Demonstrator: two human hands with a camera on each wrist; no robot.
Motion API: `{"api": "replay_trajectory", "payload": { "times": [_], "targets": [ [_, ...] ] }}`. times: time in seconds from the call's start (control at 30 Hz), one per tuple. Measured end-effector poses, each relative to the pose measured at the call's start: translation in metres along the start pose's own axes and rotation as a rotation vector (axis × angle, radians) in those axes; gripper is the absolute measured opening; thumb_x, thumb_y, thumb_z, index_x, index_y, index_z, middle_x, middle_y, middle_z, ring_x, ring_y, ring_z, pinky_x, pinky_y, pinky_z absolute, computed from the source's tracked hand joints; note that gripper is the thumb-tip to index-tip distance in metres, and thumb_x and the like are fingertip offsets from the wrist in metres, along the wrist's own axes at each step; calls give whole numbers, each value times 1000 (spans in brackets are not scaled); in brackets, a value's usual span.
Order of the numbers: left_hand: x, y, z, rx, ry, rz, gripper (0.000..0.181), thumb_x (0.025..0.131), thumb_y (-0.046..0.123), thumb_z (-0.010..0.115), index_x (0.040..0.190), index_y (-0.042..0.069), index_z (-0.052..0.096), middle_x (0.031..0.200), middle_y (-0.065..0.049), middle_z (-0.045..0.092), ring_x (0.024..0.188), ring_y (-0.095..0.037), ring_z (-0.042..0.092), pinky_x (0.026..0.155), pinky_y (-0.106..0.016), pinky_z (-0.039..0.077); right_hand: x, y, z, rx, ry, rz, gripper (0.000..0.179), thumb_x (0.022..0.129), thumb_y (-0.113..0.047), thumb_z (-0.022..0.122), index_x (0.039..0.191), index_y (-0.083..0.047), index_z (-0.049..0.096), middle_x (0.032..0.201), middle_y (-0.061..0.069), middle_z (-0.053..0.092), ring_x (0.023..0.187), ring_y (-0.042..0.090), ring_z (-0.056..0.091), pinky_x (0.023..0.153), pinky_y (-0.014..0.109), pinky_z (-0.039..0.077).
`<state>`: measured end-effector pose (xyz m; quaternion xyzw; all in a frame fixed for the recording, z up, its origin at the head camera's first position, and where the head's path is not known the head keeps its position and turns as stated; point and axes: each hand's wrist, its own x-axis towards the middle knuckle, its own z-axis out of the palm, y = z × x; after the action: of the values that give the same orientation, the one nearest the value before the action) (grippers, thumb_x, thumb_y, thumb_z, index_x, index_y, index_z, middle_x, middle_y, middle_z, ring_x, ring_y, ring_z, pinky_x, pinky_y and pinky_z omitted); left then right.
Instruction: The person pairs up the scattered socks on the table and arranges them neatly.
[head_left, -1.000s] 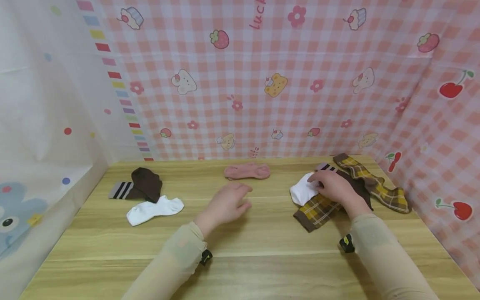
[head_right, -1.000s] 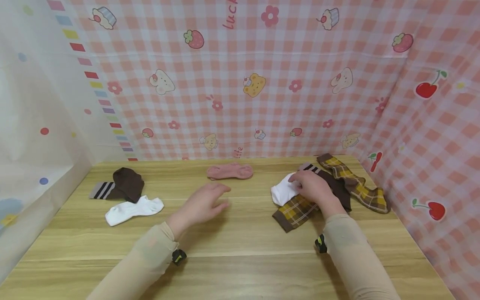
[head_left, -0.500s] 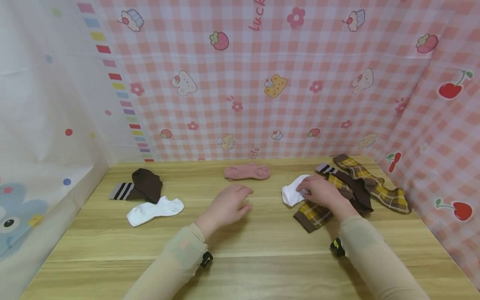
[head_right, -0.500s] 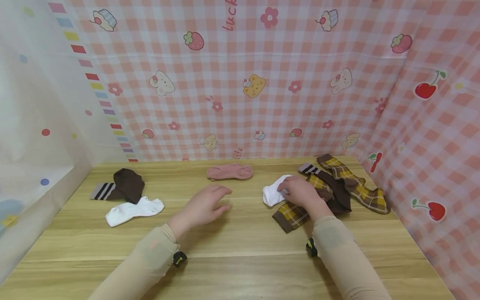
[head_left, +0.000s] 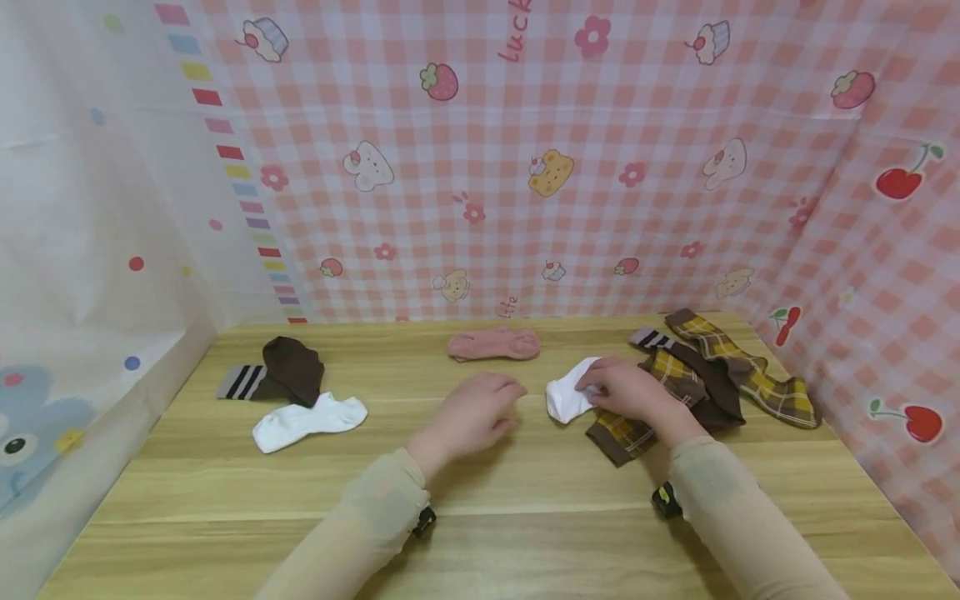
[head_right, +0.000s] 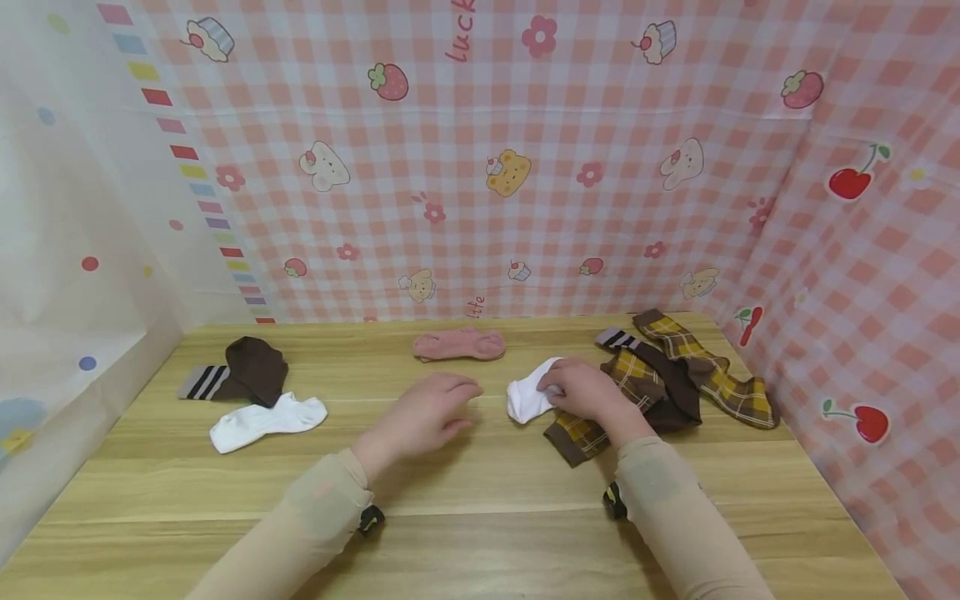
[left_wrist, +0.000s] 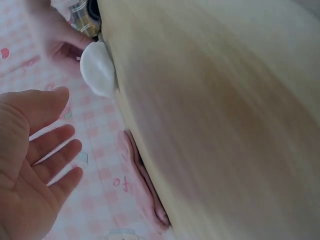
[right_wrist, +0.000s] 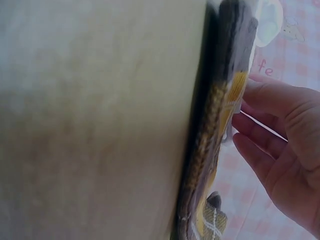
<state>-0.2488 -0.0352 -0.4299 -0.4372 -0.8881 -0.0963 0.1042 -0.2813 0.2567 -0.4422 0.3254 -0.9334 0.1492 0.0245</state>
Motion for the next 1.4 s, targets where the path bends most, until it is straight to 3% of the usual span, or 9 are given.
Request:
{"api": "replay_trajectory", "payload": {
  "times": [0.23,0.53,0.97,1.27,1.4],
  "targets": [
    [9,12,3,55,2,120,48,88,16,75,132,7,61,130,-7,62,122,-22,55,109,-34,37,3,-7,3,17,4,-65,17,84,0,73,100,-7,76,99,3,69,90,21,63,79,39,52],
    [17,19,11,143,16,204,49,85,17,77,132,13,63,131,-1,62,123,-18,55,108,-31,37,3,-12,6,2,1,-94,16,83,-4,76,99,-9,76,101,3,69,91,21,64,81,40,52],
    [24,27,11,185,-49,205,32,90,15,72,122,16,71,122,3,68,119,-13,57,104,-26,40,3,-14,4,-3,-19,-102,18,83,-6,76,101,-9,76,104,4,69,94,22,63,81,39,52],
    [30,28,15,219,-45,192,17,88,8,70,101,17,76,100,3,67,95,-13,60,82,-26,50,3,-11,5,38,-21,-84,17,84,-6,76,101,-8,75,103,4,69,94,21,63,82,39,51],
    [31,29,15,230,-53,178,15,87,8,70,95,18,76,96,4,65,90,-13,59,76,-26,51,2,-10,1,123,-42,-56,18,87,-5,74,105,-5,74,104,6,70,97,24,64,83,41,52]
  ]
}}
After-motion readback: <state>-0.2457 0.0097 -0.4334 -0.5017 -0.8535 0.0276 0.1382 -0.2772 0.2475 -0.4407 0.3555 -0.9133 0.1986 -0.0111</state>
